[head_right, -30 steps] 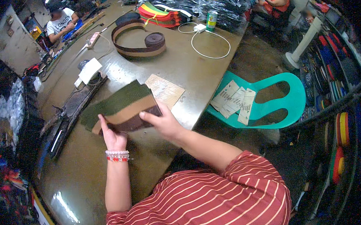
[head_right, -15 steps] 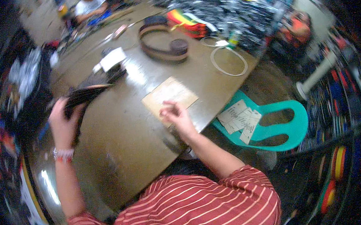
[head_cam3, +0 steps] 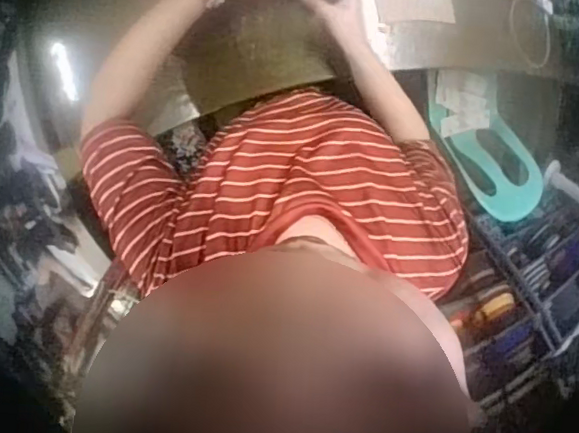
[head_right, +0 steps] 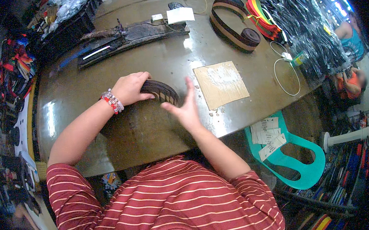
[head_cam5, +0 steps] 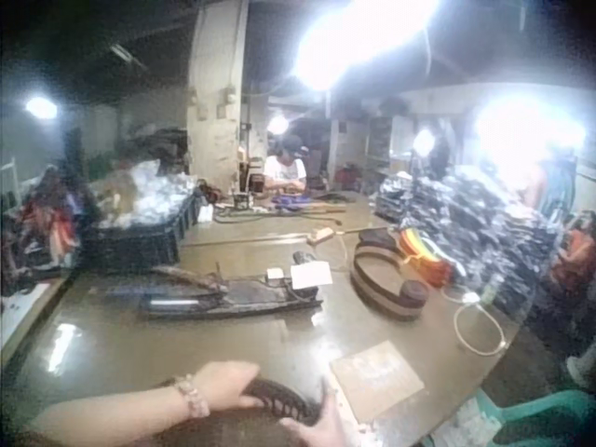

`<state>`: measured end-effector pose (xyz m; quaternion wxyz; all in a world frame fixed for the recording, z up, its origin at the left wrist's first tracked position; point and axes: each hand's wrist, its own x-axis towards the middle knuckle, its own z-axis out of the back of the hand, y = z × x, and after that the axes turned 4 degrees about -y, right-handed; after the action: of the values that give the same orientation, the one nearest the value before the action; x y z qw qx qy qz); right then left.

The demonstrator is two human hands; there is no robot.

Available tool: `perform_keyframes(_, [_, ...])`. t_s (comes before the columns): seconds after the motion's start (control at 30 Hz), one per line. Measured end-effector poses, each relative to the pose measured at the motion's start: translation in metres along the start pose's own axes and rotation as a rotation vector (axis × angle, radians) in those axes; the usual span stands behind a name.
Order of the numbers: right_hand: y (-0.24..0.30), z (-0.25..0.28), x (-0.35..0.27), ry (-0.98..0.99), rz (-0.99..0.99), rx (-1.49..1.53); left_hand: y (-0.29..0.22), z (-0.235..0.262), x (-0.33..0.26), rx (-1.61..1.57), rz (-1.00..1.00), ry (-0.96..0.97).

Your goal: The person retrieves a roll of striped fabric from under the table, unrolls it on the workbench, and uses a ruler and pen to measure and mark sections of the fabric. The person then folds the fabric and continues marking it.

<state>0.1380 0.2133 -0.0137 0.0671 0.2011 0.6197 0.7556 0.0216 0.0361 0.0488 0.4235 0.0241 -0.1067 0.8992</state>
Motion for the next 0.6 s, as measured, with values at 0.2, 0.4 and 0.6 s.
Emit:
perform_keyframes(0.2, [-0.011,-0.025,0.008,-0.028,0.054,0.100,-0.002,-0.006,-0.015,0.074,0.093,-0.046])
perform_keyframes(0.4, [-0.012,-0.022,0.034,0.375,-0.073,0.051,0.008,-0.003,-0.029,0.043,0.104,0.048])
perform_keyframes(0.6, [-0.003,0.026,0.073,0.584,0.084,-0.069,0.056,0.026,-0.089,-0.017,-0.006,0.087])
